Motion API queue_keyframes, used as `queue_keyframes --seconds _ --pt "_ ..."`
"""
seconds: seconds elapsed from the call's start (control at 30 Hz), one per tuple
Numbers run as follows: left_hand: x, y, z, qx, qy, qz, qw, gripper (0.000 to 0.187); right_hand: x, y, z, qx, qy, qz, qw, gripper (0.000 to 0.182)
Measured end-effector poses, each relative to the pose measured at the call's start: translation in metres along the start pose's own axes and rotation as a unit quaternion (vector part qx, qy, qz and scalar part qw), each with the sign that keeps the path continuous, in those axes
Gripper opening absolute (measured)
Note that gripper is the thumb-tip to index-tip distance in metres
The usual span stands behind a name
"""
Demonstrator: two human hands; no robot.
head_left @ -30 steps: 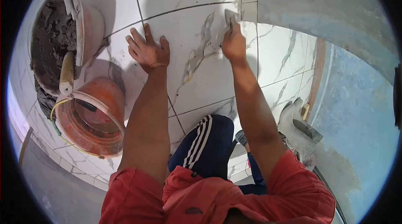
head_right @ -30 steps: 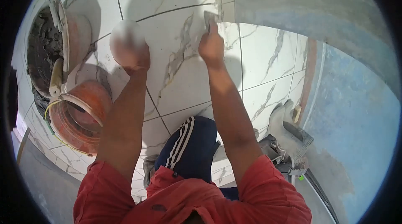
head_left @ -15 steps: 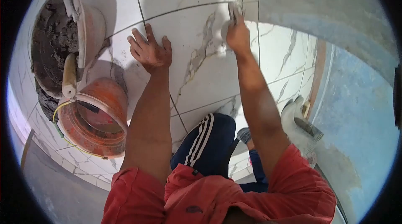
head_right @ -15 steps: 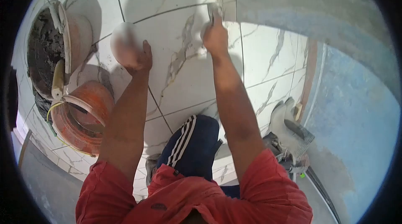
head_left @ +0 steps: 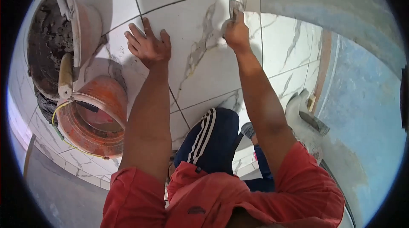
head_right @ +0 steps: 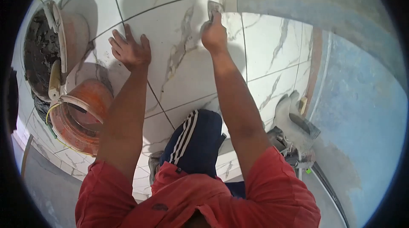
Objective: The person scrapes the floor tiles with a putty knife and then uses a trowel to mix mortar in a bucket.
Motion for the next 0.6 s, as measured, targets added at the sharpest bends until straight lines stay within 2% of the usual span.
queue_keyframes --seconds 0.13,0.2,0.3,0.33,0.37,0.4,0.43,0.47,0.53,0.6 --pt "-0.004 -0.007 -0.001 -0.034 0.012 0.005 0.999 0.068 -0.008 0.023 -0.007 -0.042 0.006 0.057 0.998 0.042" --pt "-0.008 -0.012 0.002 -0.04 0.02 0.004 0.999 0.068 -0.005 0.007 -0.006 -0.06 0.014 0.096 0.994 0.042" --pt "0.003 0.008 0.001 -0.022 0.019 -0.013 0.999 0.068 0.0 0.002 0.0 -0.01 -0.005 -0.02 1.0 0.045" --pt "-0.004 -0.005 0.002 -0.046 0.039 -0.01 0.998 0.069 -0.004 0.0 -0.002 -0.019 -0.005 -0.007 1.0 0.045" --pt "-0.011 -0.016 0.003 -0.062 0.046 -0.006 0.997 0.069 -0.004 0.004 -0.005 -0.033 0.007 0.047 0.998 0.047" --pt "-0.007 -0.013 0.004 -0.042 0.023 0.002 0.999 0.069 0.005 0.019 -0.004 -0.037 0.02 0.084 0.996 0.049" --pt "-0.007 -0.008 0.002 -0.02 0.003 0.01 1.0 0.07 0.003 0.02 -0.004 -0.019 0.012 0.04 0.999 0.048" --pt "-0.01 -0.013 0.0 -0.023 0.005 0.011 1.0 0.07 0.005 0.004 -0.004 -0.021 0.012 0.044 0.999 0.048" --pt "-0.005 -0.005 0.001 -0.055 0.022 -0.012 0.998 0.072 -0.001 -0.006 -0.01 0.0 -0.007 -0.002 1.0 0.05" --pt "-0.003 0.0 0.003 -0.045 0.02 -0.008 0.999 0.072 0.003 -0.009 -0.004 -0.025 0.017 0.029 0.999 0.047"
Point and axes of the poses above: each hand's wrist, its own y-axis away from the middle knuckle, its own z-axis out of the back of the hand, x = y × z, the point moved 5 cm from there along -y, towards the middle knuckle, and after that the axes turned 15 degrees about z, right-handed, at the moved point
